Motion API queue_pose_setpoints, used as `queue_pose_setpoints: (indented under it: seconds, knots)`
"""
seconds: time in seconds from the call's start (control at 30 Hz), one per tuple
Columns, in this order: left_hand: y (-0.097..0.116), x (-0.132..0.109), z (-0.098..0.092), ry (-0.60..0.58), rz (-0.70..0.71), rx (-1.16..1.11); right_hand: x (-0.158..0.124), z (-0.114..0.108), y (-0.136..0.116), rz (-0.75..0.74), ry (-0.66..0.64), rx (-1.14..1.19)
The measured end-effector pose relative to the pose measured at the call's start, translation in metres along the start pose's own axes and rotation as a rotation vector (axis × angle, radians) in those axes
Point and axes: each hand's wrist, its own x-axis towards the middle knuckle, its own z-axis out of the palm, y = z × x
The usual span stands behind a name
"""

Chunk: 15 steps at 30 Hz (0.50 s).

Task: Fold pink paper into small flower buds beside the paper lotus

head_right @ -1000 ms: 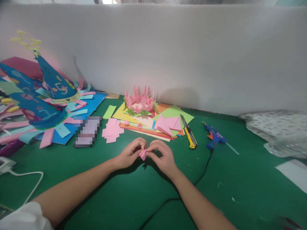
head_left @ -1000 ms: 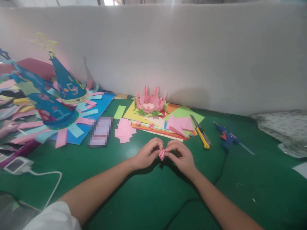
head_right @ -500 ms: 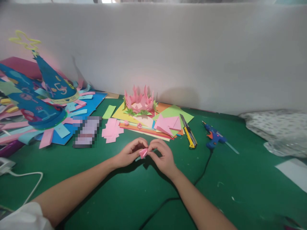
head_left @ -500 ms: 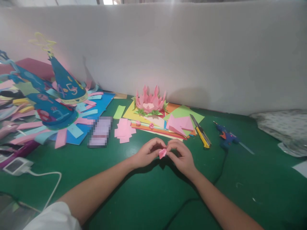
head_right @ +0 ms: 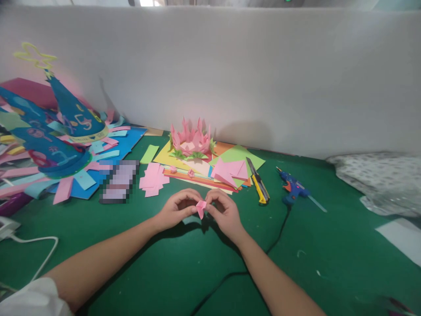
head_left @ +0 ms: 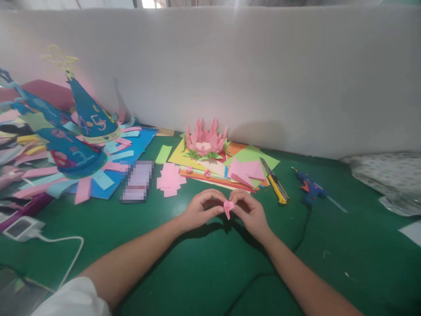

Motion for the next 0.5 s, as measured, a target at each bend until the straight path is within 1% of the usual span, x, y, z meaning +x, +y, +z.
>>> queue_pose_setpoints:
  seconds: [0.1,0.17,0.23,0.27,0.37,0.43,0.5]
  knots:
    - [-0.002,0.0009,-0.0004,0.032,-0.133,-0.064,-0.0002,0.0008,0.0002,0.099,-0.047,0.087]
    - [-0.0027,0.0018,-0.0006,-0.004,-0.25,-0.149,0.0002,0.0014,0.0004,0.134,-0.077,0.102]
    - [-0.0028,0.0028,-0.0008,-0.043,-0.318,-0.194,0.0009,0.0018,0.0005,0.128,-0.092,0.089]
    - [-0.0025,0.0032,-0.0008,-0.043,-0.318,-0.193,0.0013,0.0018,0.0004,0.116,-0.092,0.078]
    - [-0.0012,0.0039,-0.0005,-0.012,-0.259,-0.174,0.0016,0.0015,0.0,0.095,-0.079,0.065]
    - [-0.0002,0.0037,-0.0003,-0.01,-0.249,-0.179,0.0012,0.0011,0.0,0.14,-0.072,0.097]
    - [0.0003,0.0032,-0.0004,-0.009,-0.271,-0.186,0.001,0.0008,0.0005,0.232,-0.073,0.149]
